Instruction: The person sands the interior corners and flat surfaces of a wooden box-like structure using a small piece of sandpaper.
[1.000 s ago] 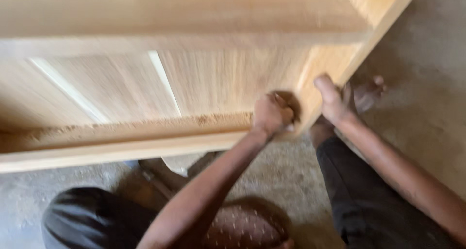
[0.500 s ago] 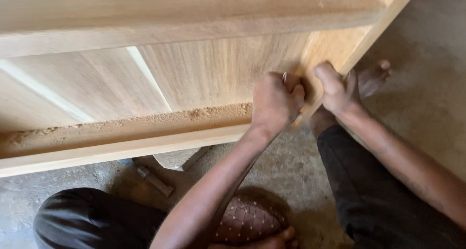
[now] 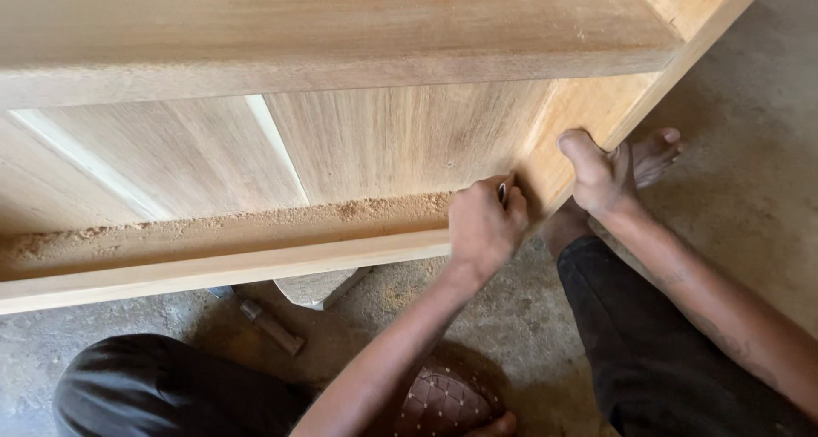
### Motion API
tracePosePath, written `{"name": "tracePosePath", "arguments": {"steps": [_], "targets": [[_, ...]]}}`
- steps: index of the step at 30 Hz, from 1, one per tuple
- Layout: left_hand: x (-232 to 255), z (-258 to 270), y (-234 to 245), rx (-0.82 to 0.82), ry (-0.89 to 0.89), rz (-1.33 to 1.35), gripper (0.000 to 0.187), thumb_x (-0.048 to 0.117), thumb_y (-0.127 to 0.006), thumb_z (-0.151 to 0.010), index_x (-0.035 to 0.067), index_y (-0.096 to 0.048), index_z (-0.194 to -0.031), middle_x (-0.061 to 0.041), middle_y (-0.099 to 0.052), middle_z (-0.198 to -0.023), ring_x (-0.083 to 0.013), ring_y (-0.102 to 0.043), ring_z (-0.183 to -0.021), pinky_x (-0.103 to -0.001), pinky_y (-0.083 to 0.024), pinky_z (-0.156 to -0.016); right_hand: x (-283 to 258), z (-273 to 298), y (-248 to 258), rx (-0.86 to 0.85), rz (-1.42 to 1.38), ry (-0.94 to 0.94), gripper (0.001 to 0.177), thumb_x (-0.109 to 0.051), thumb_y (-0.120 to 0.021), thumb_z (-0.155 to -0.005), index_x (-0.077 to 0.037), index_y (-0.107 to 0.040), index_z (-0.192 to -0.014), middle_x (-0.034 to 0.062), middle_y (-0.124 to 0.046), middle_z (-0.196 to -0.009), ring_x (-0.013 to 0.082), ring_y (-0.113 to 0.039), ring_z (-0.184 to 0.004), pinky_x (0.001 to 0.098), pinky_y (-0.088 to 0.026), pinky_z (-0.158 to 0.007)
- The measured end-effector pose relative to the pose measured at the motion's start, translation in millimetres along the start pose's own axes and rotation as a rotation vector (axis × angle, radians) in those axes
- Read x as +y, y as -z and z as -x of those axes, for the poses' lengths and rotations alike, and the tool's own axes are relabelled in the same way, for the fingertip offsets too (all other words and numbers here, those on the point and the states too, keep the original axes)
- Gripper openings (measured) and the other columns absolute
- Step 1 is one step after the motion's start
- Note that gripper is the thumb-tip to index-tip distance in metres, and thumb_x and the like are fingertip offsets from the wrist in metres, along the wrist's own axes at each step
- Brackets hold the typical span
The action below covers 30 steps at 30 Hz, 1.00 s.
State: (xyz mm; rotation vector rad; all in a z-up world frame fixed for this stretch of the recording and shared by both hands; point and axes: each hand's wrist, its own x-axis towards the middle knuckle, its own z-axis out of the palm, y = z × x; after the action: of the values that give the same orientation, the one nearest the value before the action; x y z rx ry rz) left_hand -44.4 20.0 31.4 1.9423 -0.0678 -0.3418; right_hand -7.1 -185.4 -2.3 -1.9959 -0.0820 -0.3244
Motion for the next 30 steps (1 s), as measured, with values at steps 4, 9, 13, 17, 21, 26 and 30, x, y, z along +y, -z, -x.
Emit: {"name": "tracePosePath", "arguments": {"steps": [4,9,13,17,21,26,30], "targets": [[0,7,-22,0.412,-0.558,0.122,0.032,0.001,-0.053,-0.09,-0.008,-0.068,-0.118,-0.017,-0.071,-0.078,-0.0178,-0.067,-0.054,-0.031,-0.06,-0.054,16,-7,0,0.009,-0.059,0.048,0.022,-0.018,-0.057,-0.1,0.002,-0.063,-0.097,0.0057,-0.063,-0.091,0.0162,-0.056,-0.085,0.0321,-0.048,-0.079],[-19,5,-22,0.189,-0.314,0.045,0.026,0.001,-0.048,-0.105,-0.003,-0.073,-0.102,-0.016,-0.072,-0.073,-0.0172,-0.066,-0.05,-0.031,-0.055,-0.044,-13,-5,-7,0.009,-0.162,0.152,0.036,-0.015,-0.053,-0.087,0.001,-0.06,-0.118,0.0026,-0.065,-0.112,0.0142,-0.061,-0.103,0.0304,-0.05,-0.093],[-18,-6,-18,0.163,-0.338,0.09,0.042,-0.008,-0.046,-0.096,-0.001,-0.066,-0.132,-0.017,-0.074,-0.072,-0.0205,-0.064,-0.043,-0.032,-0.053,-0.038,-1,2,-2,0.011,-0.14,0.057,0.024,-0.014,-0.057,-0.095,0.004,-0.061,-0.109,0.0077,-0.065,-0.104,0.0175,-0.058,-0.094,0.0318,-0.049,-0.086],[-28,-8,-18,0.243,-0.431,0.098,0.043,-0.004,-0.063,-0.085,-0.003,-0.066,-0.129,-0.019,-0.075,-0.078,-0.0183,-0.067,-0.047,-0.03,-0.056,-0.043,1,0,-1,0.007,-0.11,0.016,0.022,-0.015,-0.057,-0.096,0.003,-0.065,-0.104,0.0084,-0.067,-0.096,0.0198,-0.062,-0.092,0.0364,-0.052,-0.089],[-40,-26,-18,0.058,-0.142,-0.105,0.052,-0.012,-0.063,-0.079,0.003,-0.068,-0.128,-0.019,-0.076,-0.098,-0.0198,-0.075,-0.063,-0.03,-0.062,-0.055,-6,1,-5,0.007,-0.142,0.155,0.032,-0.014,-0.056,-0.09,0.002,-0.061,-0.118,0.0044,-0.066,-0.111,0.0176,-0.06,-0.104,0.0329,-0.05,-0.094],[-48,-29,-12,0.047,-0.294,-0.001,0.065,-0.008,-0.077,-0.07,0.005,-0.064,-0.132,-0.018,-0.074,-0.113,-0.0247,-0.077,-0.081,-0.032,-0.066,-0.068,-8,-1,-5,-0.004,-0.143,0.058,0.034,-0.015,-0.056,-0.093,0.005,-0.061,-0.12,0.0089,-0.065,-0.114,0.0206,-0.061,-0.108,0.0346,-0.049,-0.097],[-46,-23,-13,0.04,-0.254,-0.136,0.057,-0.011,-0.071,-0.074,0.006,-0.066,-0.128,-0.015,-0.078,-0.105,-0.0237,-0.08,-0.077,-0.033,-0.066,-0.07,-17,1,-4,-0.026,-0.025,0.057,0.033,-0.017,-0.055,-0.094,0.005,-0.063,-0.117,0.0101,-0.068,-0.111,0.0207,-0.062,-0.107,0.035,-0.048,-0.101]]}}
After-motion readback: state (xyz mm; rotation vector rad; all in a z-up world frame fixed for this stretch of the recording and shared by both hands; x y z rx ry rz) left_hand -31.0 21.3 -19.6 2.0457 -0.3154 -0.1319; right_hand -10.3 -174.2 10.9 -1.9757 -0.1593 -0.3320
